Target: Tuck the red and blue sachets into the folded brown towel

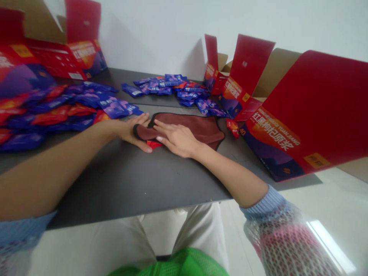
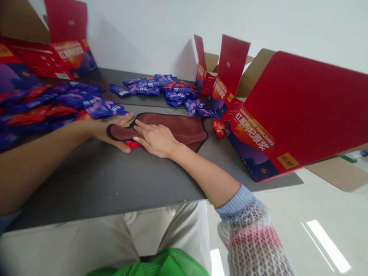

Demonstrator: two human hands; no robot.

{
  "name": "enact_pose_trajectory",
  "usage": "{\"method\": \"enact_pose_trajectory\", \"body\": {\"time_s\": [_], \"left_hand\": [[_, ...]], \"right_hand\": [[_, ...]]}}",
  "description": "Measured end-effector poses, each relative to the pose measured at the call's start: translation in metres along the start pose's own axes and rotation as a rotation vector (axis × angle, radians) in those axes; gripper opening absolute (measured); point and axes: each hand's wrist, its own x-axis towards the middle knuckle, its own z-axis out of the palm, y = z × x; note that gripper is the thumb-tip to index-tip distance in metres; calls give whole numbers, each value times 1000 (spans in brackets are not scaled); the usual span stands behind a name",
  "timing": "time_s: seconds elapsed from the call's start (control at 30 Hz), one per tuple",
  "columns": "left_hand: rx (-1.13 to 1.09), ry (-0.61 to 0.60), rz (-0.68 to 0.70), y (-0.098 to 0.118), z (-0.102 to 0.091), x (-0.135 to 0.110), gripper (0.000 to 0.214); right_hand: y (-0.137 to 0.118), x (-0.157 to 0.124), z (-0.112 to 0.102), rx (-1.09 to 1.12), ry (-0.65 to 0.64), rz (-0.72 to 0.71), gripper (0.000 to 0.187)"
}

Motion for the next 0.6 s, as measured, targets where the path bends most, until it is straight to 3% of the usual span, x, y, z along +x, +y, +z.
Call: {"method": "enact_pose_trajectory", "body": {"time_s": [0.07, 0.17, 0.37, 0.47, 0.6], "left_hand": [[61, -79, -24, -1, 5, 3, 149], [88, -75, -36, 3, 5, 5, 152], [109, -170, -69, 15, -8, -1, 150], [85, -190, -49, 16, -13, -4, 147], [39, -156, -38, 19, -18, -8, 147]], "right_hand": [[-10, 0, 5, -25, -31, -72, 53], [-12, 0, 9, 8, -46, -148, 56], [10, 7, 12, 143, -42, -237, 63], [19, 12, 13, 102, -49, -177, 50], [31, 15, 12, 37, -50, 42, 45]]}}
